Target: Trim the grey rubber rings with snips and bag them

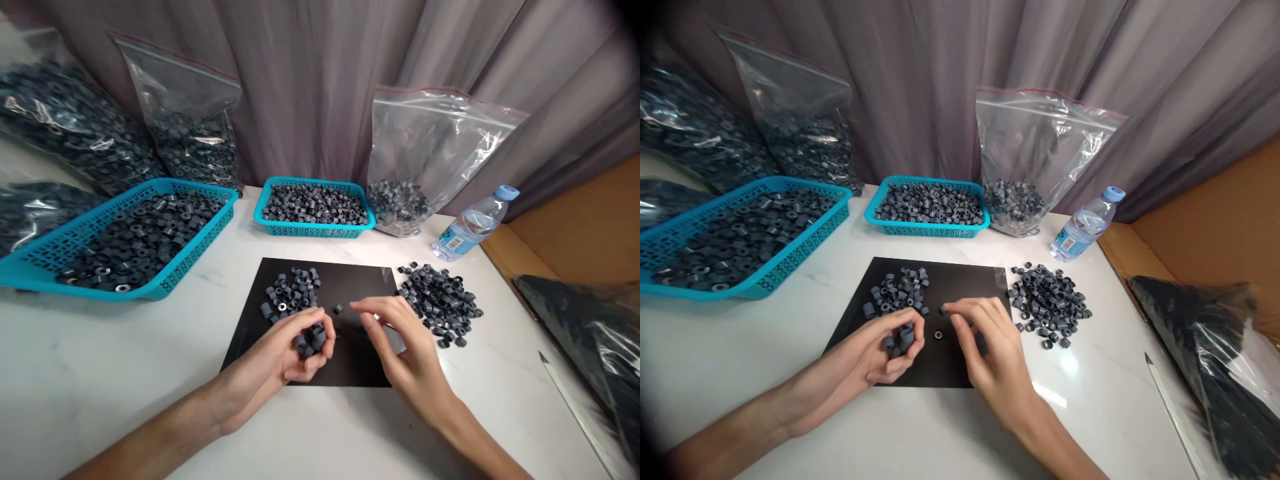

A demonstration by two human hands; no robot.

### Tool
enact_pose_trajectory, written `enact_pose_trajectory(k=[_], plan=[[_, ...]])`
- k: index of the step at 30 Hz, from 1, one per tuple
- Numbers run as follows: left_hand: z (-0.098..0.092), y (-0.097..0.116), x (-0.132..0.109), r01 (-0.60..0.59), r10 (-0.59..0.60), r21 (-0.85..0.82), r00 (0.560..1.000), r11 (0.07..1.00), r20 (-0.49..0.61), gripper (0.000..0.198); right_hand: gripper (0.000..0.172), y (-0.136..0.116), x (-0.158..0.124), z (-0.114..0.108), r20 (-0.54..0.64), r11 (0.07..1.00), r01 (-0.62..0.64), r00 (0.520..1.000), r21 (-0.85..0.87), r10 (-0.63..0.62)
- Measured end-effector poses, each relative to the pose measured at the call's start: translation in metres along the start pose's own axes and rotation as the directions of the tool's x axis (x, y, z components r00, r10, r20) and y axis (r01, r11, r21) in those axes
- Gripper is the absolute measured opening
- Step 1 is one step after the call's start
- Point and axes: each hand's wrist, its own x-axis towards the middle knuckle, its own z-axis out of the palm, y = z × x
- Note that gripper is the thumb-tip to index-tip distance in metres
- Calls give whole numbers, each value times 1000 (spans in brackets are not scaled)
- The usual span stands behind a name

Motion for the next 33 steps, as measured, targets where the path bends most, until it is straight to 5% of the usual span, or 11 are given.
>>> enact_pose_trajectory(k=[7,12,21,27,30,33], plan=[[-6,9,5,-124,126,22,971,992,-202,36,11,21,-7,22,165,964,62,986,-258,-19],[-1,0,4,-155,164,57,959,986,-231,22,14,9,-5,16,114,991,90,990,-103,-78],[8,-25,0,-17,23,29,976,999,-215,31,19,-19,-7,17,123,990,133,983,46,-137],[10,-23,-2,-38,32,-58,994,998,-105,22,17,-2,-4,13,139,999,43,989,24,-46],[9,-21,-3,-36,30,-68,996,997,-89,19,20,16,-3,11,68,993,23,998,-115,-15],[10,-21,-5,4,-17,-151,996,988,-83,17,34,32,-2,13,119,967,31,993,-252,-1]])
